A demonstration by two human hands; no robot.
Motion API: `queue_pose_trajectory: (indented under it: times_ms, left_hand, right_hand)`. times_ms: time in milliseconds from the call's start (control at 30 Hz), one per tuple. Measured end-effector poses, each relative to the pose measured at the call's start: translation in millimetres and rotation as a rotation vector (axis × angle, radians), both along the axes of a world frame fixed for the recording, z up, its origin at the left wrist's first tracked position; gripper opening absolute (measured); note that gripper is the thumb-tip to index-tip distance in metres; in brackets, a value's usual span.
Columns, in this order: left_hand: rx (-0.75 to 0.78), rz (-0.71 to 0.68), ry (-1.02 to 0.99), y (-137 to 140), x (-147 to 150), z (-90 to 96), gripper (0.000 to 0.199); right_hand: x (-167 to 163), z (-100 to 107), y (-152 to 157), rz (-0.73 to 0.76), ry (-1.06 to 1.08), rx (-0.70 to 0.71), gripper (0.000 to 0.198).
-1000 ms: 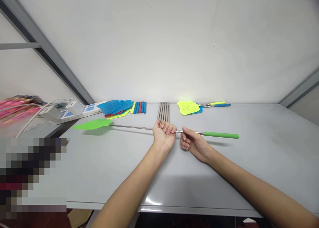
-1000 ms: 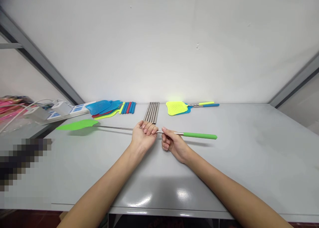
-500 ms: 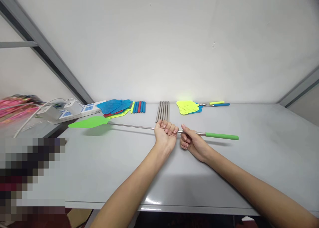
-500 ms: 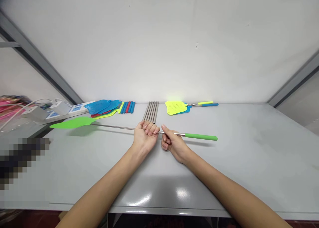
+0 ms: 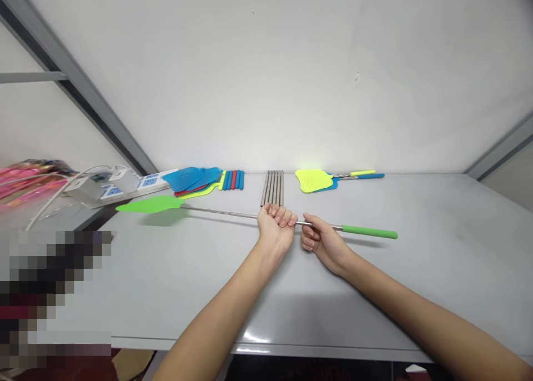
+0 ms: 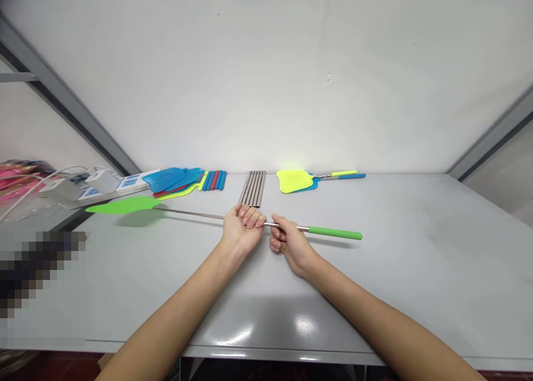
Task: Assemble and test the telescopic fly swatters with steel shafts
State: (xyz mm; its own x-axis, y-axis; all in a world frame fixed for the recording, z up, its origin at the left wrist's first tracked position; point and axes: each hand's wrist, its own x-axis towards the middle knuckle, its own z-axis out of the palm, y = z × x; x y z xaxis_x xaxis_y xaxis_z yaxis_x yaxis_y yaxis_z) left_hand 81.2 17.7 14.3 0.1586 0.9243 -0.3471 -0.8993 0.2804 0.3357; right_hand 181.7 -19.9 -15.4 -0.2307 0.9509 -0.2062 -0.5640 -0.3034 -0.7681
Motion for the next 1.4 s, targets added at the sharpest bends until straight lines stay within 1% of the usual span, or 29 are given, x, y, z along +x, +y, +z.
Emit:
queue_pose_trajectory:
  times_ms: [200, 467, 767, 1100, 1400]
  left_hand:
    - [-0.019, 0.035, 0.030, 3, -1, 6.9, 0.032]
    - [-0.095, 0.053, 0.039, 10, -2, 6.2, 0.030]
    - [-0.095, 0.093, 0.033, 13, -6, 8.0, 0.028]
    - [-0.084, 0.115, 0.040, 17, -17, 10.1, 0.032]
    - [-0.012, 0.088, 0.037, 20, -27, 13.3, 0.032]
  right_hand:
    - [-3, 2, -1, -0.035, 0.014, -0.058, 0.035]
    - [-1, 1, 3, -0.031, 0.011, -0.072, 0.033]
    - [1, 6, 2, -0.013, 0.017, -0.046, 0.033]
    - [3, 10, 1, -0.007, 0.013, -0.021, 0.032]
    - [6, 14, 1, -0.014, 0.001, 0.006, 0.031]
